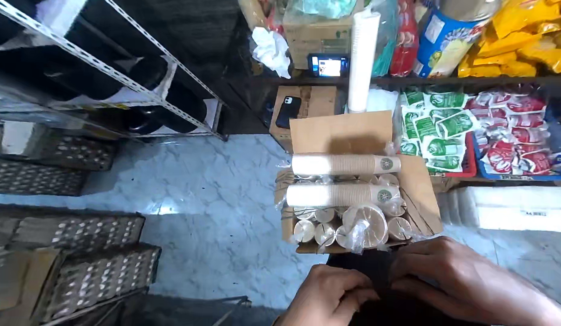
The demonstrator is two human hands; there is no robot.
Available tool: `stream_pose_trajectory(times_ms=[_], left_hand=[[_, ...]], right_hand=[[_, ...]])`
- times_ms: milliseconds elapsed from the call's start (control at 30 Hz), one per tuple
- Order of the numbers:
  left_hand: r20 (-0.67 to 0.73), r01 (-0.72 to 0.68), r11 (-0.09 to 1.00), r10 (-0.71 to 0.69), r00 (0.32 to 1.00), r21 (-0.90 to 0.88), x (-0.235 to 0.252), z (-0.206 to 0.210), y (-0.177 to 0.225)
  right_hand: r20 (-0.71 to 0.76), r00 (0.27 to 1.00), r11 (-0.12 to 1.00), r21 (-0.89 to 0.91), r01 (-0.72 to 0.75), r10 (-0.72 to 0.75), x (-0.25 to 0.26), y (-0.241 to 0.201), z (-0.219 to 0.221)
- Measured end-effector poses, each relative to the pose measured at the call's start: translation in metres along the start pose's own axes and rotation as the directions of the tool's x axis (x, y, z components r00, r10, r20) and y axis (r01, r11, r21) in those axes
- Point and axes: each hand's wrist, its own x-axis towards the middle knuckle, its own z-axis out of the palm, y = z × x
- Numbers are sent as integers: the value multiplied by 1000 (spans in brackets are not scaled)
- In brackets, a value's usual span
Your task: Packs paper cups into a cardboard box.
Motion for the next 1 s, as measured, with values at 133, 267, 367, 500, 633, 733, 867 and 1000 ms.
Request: stream_pose_trajectory(times_ms=[133, 267, 367, 500, 633, 733, 867, 1000], left_hand=[[73, 168, 955, -154, 985, -246, -12, 0, -29], [-100, 185, 905, -240, 965, -383, -9, 7, -39], [-222, 170, 922, -257, 941, -347, -1, 12, -40], [-275, 199, 932, -285, 918, -303, 2, 20, -44], [-268, 209, 929, -295, 917, -306, 4, 24, -43], [-296, 180, 939, -268, 917, -292, 6, 24, -43], [-312, 186, 947, -265, 912, -260, 10, 18, -47], [-315, 155, 954, -235, 920, -257, 14, 14, -48]], right_hand=[[46, 984, 978, 114, -174, 170, -4, 12, 16], [-83, 937, 924, 215, -316, 339, -1, 14, 28], [-236, 890, 921, 108, -374, 390, 8, 13, 33], [-243, 879, 910, 47, -412, 410, 11, 14, 35], [-230, 874, 903, 76, -422, 428, 10, 15, 34], [-243, 875, 908, 74, -413, 418, 13, 14, 33], [-288, 879, 918, -1, -396, 379, 24, 14, 28], [-250, 896, 915, -74, -397, 368, 34, 17, 22]])
